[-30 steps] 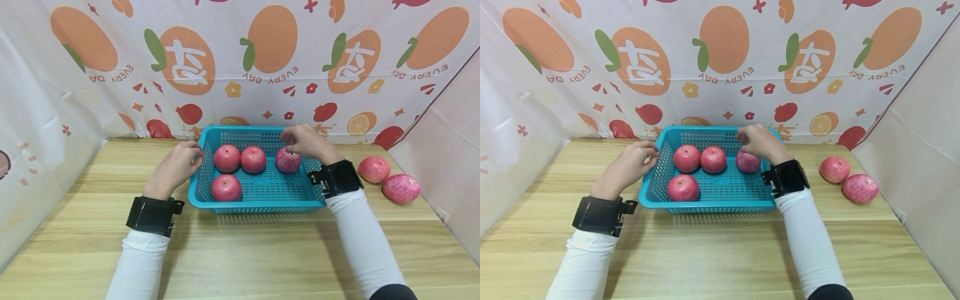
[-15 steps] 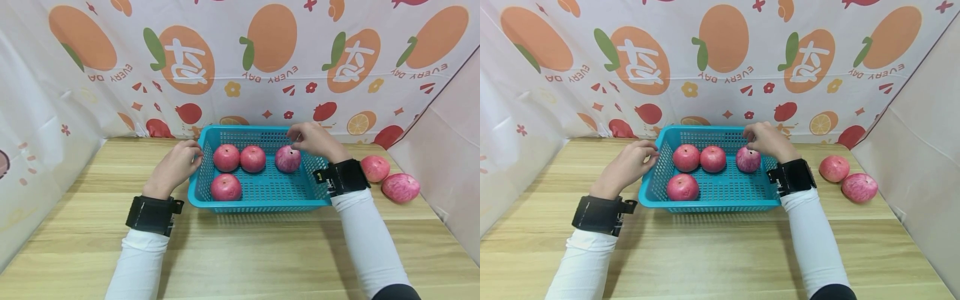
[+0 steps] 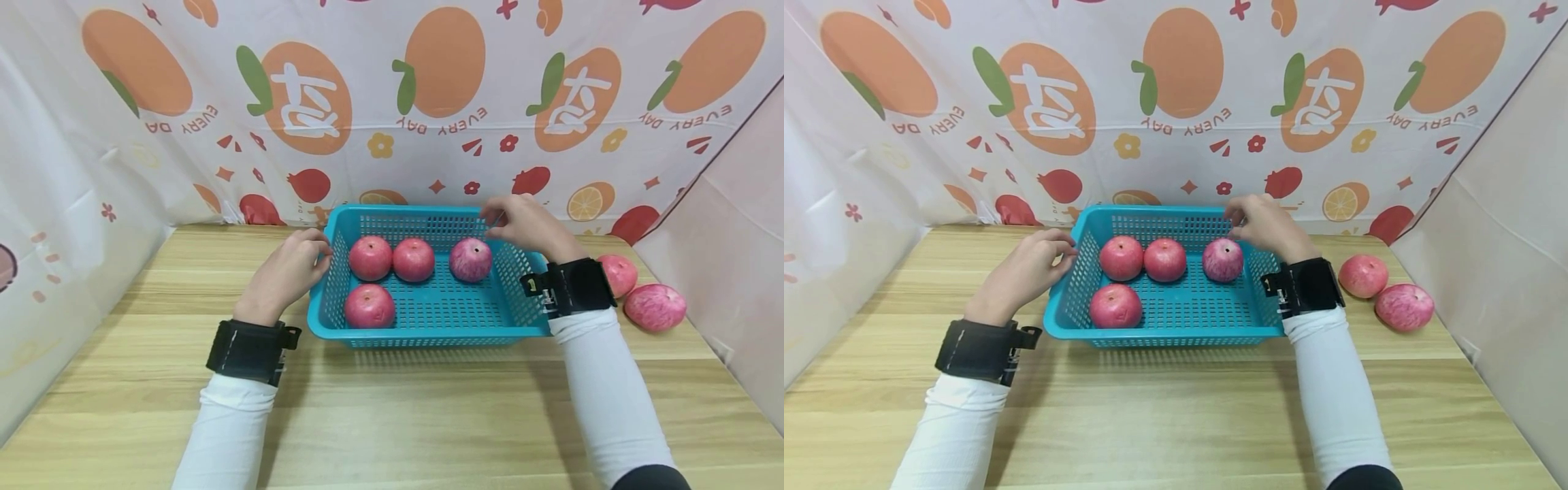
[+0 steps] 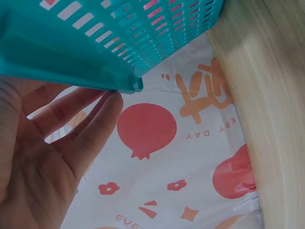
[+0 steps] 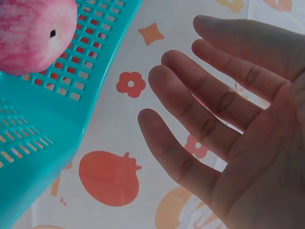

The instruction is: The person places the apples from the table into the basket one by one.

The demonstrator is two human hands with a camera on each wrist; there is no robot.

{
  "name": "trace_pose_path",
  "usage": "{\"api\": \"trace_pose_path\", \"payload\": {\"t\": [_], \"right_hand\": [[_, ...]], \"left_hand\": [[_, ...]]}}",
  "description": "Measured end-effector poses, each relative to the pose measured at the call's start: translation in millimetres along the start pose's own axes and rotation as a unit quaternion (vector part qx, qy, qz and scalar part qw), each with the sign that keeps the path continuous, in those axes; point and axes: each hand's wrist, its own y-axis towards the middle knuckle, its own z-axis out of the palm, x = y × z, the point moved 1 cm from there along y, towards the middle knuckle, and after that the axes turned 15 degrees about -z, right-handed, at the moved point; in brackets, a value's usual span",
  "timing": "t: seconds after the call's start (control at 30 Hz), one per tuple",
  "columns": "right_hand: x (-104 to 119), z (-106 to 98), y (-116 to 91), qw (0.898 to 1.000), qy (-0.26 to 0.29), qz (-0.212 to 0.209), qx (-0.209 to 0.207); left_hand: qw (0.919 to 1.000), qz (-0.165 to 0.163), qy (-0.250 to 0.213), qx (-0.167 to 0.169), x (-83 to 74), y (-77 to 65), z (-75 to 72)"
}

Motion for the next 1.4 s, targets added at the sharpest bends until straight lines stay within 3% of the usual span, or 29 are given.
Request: {"api": "trace_pose_path", "payload": {"t": [0.47, 0.83, 1.4], "right_hand": [[-13.0, -10.3, -14.0, 0.999, 0.01, 0.03, -0.014], [-19.4, -14.5, -22.5, 0.999, 0.011, 0.028, -0.03], [-30.9, -21.5, -38.8, 0.997, -0.015, 0.05, -0.048]], "left_hand": [[1.0, -0.006, -0.003, 0.004, -0.9, -1.0, -0.9], [1.0, -0.006, -0.001, 0.003, -0.7, -1.1, -0.1], [1.0, 0.0, -0.003, 0.001, -0.6, -0.8, -0.3]]}}
